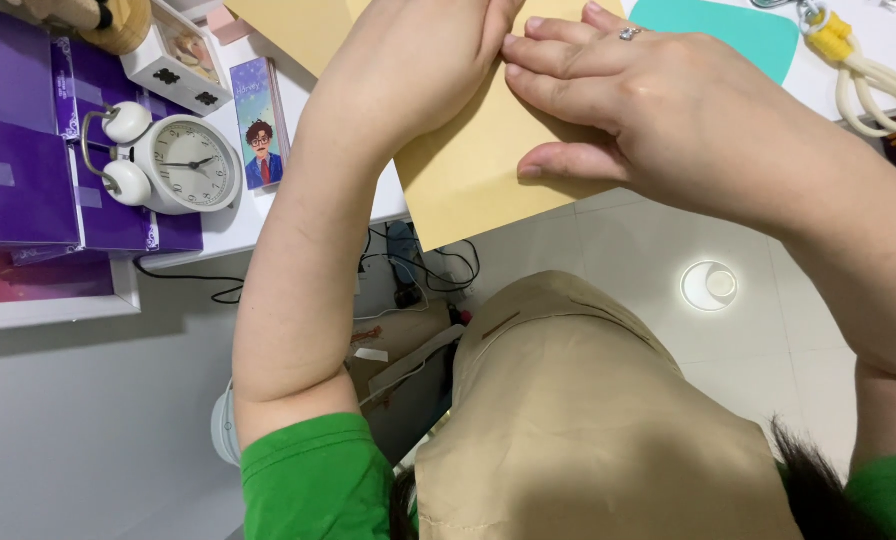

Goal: The person assembles a small cardboard box by folding and tucking its flaps into place. They use a teal plastic tool to press and crease the edges for a neat finish. The box is completed and set on the desk.

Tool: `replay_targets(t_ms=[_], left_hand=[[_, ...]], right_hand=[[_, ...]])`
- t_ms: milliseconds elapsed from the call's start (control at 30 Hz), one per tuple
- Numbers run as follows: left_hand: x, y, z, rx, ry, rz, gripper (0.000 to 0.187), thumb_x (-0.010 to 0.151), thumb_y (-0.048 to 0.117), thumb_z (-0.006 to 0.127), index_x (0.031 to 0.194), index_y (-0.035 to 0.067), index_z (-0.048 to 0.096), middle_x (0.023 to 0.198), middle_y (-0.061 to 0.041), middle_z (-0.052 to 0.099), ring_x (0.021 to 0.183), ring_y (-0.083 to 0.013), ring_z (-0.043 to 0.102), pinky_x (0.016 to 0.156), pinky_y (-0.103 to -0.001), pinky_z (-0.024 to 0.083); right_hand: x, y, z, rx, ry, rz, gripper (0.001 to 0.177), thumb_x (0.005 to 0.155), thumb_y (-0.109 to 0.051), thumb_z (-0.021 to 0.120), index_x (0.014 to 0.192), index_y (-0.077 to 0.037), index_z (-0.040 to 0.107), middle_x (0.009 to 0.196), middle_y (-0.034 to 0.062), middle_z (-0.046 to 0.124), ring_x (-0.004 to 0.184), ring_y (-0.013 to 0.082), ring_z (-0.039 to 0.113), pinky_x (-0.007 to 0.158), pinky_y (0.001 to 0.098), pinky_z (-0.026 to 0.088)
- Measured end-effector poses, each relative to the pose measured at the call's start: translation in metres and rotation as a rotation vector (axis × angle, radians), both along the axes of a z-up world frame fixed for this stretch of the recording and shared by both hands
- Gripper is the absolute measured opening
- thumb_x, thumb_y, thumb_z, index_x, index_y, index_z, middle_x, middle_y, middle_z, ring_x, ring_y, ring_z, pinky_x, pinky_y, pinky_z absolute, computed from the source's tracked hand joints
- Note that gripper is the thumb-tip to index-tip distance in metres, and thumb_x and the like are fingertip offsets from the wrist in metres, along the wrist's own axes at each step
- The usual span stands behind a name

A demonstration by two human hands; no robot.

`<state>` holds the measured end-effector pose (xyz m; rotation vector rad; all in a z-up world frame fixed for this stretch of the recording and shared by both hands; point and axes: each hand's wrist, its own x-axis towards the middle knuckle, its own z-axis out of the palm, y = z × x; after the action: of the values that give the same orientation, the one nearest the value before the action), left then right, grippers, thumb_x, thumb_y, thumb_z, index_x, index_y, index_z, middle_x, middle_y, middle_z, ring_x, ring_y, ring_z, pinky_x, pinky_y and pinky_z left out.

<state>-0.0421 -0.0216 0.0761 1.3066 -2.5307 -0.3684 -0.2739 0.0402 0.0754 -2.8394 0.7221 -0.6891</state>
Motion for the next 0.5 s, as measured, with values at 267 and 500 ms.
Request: replay_targets(t_ms=[267,500], left_hand=[[0.002,0.015,0.013,-0.033,0.041,-0.019,0.021,0.109,0.019,0.045,0.089,0.010,0.044,0.073,-0.007,0.044,0.062,-0.0271,0.033,0.054,-0.045,0.026],[0.018,0.047,0.025,-0.038,-0.079,-0.197,0.051,0.116,0.027,0.039,0.159,0.000,0.033,0.166,-0.022,0.031,0.155,-0.0364,0.022,0.128,-0.049,0.014]], right_hand=[[-0.002,-0.001,-0.001,0.025,0.037,-0.058,0.056,0.099,-0.035,0.071,0.141,0.002,0.066,0.155,0.0160,0.060,0.145,0.0304,0.053,0.113,0.0454,0.046],[0.002,-0.005,0.024,0.177,-0.005,0.010,0.050,0.107,-0.026,0.056,0.143,0.007,0.061,0.150,0.0188,0.060,0.138,0.0357,0.054,0.117,0.0462,0.038]])
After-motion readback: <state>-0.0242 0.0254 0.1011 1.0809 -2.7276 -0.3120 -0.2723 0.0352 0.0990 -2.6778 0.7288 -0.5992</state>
